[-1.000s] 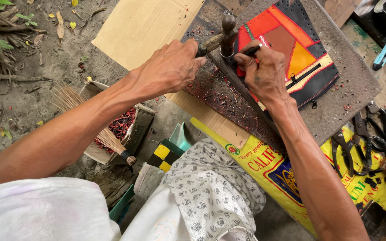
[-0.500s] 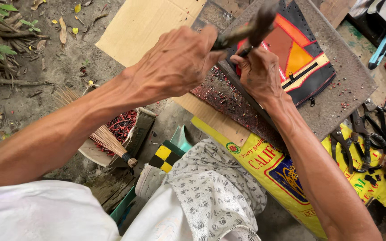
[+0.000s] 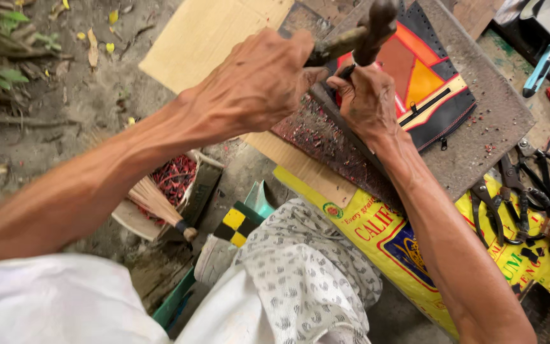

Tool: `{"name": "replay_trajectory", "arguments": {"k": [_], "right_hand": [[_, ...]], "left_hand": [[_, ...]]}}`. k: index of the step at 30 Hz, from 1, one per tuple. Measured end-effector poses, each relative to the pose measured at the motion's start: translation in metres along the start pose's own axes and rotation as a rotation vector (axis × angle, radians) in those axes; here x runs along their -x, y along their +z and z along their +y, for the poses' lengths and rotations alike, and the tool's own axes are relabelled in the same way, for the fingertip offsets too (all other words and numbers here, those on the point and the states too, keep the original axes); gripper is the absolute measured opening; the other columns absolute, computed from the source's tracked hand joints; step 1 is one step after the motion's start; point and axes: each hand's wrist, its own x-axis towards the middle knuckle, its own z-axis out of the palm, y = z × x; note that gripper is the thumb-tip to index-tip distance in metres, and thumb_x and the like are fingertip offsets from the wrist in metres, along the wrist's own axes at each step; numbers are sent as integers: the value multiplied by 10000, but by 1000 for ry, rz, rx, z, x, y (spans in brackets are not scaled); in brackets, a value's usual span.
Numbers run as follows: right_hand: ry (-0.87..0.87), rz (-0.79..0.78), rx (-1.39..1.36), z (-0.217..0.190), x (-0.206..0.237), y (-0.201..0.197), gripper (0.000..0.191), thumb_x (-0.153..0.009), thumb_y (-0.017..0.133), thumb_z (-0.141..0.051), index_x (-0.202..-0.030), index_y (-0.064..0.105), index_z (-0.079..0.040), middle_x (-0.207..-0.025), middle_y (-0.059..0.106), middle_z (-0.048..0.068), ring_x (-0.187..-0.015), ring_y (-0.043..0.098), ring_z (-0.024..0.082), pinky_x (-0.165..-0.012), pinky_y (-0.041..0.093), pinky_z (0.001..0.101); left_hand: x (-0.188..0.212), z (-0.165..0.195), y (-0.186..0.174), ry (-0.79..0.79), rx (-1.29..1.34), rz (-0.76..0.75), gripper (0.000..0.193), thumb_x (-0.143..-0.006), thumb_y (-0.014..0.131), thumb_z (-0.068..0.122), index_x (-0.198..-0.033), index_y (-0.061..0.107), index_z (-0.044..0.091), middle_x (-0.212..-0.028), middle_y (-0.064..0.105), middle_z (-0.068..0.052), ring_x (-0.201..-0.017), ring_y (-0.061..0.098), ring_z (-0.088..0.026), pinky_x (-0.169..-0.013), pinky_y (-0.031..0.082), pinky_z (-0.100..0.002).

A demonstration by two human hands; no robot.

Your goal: The person holds a leather punch against a colorful patterned leather panel on the workbench and strikes it with a hammer, making a row of holes along a marked strip. They reposition the punch repeatedly along the line, steadying the panel with their other hand.

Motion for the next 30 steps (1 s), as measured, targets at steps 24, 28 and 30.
{"name": "replay_trajectory", "arguments": {"k": [24,28,30], "right_hand": [[125,94,20,3,9,10,246,-1044,737,-134,-901,609,21,-760,633,172,-679,652,330,-631,492,445],[453,43,-445,14,8,-1,237,-1081,666,-147,-917,595,8,-824,674,139,-750,712,254,-690,582,385],[557,78,-756,19,24,-22,174,-1112,588,-142,-1004,573,-7,-928,699,114,-848,755,220,-741,636,364]], "left_hand": [[7,-39,52,-178,9,-102,405,-1065,565,331,-957,523,-57,-729,626,-303,-673,639,-524,-570,495,-591],[6,-46,59,-207,-48,-156,366,-1065,540,310,-986,503,-46,-730,636,-306,-685,656,-516,-609,500,-603],[8,-47,60,-207,-44,-195,341,-1072,527,287,-1002,486,-44,-711,633,-295,-655,652,-504,-598,499,-597]]}}
